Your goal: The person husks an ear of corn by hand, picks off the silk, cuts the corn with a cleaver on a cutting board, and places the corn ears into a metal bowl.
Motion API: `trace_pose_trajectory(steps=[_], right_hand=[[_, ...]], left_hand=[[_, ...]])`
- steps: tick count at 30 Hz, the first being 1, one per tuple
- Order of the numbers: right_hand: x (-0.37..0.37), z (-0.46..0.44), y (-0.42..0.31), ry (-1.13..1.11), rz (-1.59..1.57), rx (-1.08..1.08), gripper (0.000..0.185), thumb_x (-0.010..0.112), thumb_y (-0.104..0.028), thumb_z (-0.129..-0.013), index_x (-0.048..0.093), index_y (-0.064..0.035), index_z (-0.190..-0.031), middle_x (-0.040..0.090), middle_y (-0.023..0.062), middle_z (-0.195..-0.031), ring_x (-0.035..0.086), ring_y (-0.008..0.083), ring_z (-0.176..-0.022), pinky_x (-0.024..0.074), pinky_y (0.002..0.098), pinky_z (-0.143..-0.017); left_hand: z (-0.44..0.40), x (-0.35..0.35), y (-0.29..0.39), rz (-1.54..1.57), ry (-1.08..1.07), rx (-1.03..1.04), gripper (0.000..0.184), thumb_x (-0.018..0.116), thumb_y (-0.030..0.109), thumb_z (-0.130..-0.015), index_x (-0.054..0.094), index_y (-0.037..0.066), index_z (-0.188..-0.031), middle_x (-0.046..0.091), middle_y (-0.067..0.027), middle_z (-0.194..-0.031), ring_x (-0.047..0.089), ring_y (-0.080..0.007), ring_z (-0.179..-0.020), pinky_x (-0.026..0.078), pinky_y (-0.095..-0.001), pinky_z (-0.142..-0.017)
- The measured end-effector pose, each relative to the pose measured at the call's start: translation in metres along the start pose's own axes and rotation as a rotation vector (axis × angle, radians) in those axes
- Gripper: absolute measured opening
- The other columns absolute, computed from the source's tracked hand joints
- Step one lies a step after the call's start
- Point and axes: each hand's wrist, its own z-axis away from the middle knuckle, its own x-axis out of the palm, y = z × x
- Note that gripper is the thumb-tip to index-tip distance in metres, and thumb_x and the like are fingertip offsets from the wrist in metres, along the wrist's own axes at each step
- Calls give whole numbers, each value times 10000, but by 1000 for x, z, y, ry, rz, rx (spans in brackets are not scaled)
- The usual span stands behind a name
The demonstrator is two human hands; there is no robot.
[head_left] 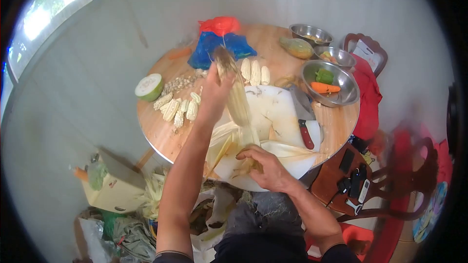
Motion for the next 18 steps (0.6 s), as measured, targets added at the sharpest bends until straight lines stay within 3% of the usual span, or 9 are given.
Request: trace_pose_trajectory(steps=[1,3,7,9,14,18], right_hand=[[-13,-1,-1,4,5,-2,415,486,80,-799,578,11,-1198,641,176,-1134,641,308,-1113,486,383,-1003],[-41,-4,-10,-113,-18,-43,599,476,107,-701,586,16,-1284,609,166,-1277,565,275,-1262,407,382,-1114],[-78,-31,-22,68,-60,49,523,564,57,-794,597,18,-1314,630,141,-1288,595,258,-1229,427,370,-1104],[-75,-56,-32,380,-13,96,458,696,-54,-839,617,14,-1284,655,164,-1183,651,264,-1123,500,361,-1013],[-68,-98,-38,545,93,9,474,783,-169,-839,640,26,-1247,669,161,-1129,686,264,-1012,535,367,-907],[-72,-110,-46,613,220,-33,467,811,-219,-820,663,-1,-1206,670,148,-1082,685,292,-960,544,381,-834]], left_hand=[[4,0,-7,-77,-27,35,360,620,182,-986,551,-8,-1284,653,-68,-1082,596,-137,-1007,479,-293,-891],[16,-2,-18,-83,-29,-37,375,618,156,-976,547,-3,-1308,654,-69,-1113,598,-138,-1024,480,-294,-903],[33,13,4,79,-24,-135,415,628,69,-937,546,4,-1339,652,-54,-1176,607,-140,-1066,493,-295,-922],[34,22,14,83,-38,-86,447,643,33,-915,541,0,-1348,649,-54,-1196,609,-147,-1078,496,-298,-932],[33,40,22,207,-43,40,515,680,-41,-863,531,-18,-1355,649,-59,-1214,615,-171,-1107,505,-314,-957],[35,44,21,-161,0,158,495,712,-28,-848,538,-25,-1312,649,-108,-1208,614,-190,-1114,502,-331,-953]])
